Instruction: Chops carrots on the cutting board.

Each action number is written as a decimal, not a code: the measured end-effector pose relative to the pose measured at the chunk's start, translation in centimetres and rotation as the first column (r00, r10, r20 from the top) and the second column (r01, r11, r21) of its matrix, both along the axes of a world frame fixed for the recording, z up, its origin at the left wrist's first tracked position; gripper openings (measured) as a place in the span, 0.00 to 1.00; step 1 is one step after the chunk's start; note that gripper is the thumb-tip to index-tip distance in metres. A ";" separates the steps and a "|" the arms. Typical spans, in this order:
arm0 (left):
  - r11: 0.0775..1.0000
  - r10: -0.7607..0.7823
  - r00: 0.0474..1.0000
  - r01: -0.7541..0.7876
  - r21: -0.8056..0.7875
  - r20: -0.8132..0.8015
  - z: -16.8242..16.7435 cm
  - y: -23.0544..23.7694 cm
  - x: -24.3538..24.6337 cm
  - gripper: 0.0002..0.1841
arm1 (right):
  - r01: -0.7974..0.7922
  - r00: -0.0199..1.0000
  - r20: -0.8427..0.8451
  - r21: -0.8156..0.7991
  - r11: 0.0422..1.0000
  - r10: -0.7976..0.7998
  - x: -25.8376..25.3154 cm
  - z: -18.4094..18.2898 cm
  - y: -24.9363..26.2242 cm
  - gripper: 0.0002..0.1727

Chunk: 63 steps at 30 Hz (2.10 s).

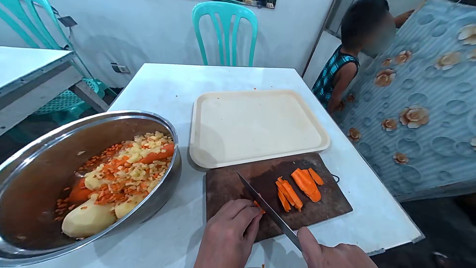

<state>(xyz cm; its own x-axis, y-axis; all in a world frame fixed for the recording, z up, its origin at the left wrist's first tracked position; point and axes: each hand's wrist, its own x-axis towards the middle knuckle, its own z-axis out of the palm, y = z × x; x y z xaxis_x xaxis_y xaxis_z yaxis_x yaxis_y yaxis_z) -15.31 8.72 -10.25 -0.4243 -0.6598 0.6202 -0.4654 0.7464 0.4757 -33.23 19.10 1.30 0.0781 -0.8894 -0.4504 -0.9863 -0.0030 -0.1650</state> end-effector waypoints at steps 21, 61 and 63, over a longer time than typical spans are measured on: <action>1.000 0.004 1.000 -0.004 -0.014 -0.009 -0.2 -0.2 -0.1 0.07 | 0.094 0.978 0.178 0.091 0.991 -0.109 -0.9 -0.3 -0.8 0.17; 0.999 0.004 0.999 -0.002 0.040 -0.037 -0.3 -0.3 0.0 0.06 | -0.044 0.999 0.013 0.005 0.999 0.044 -0.4 0.1 -0.3 0.17; 0.999 0.003 0.999 -0.001 0.040 -0.036 -0.2 -0.3 0.0 0.06 | -0.061 0.998 -0.031 0.019 0.998 0.062 0.0 0.2 -0.6 0.16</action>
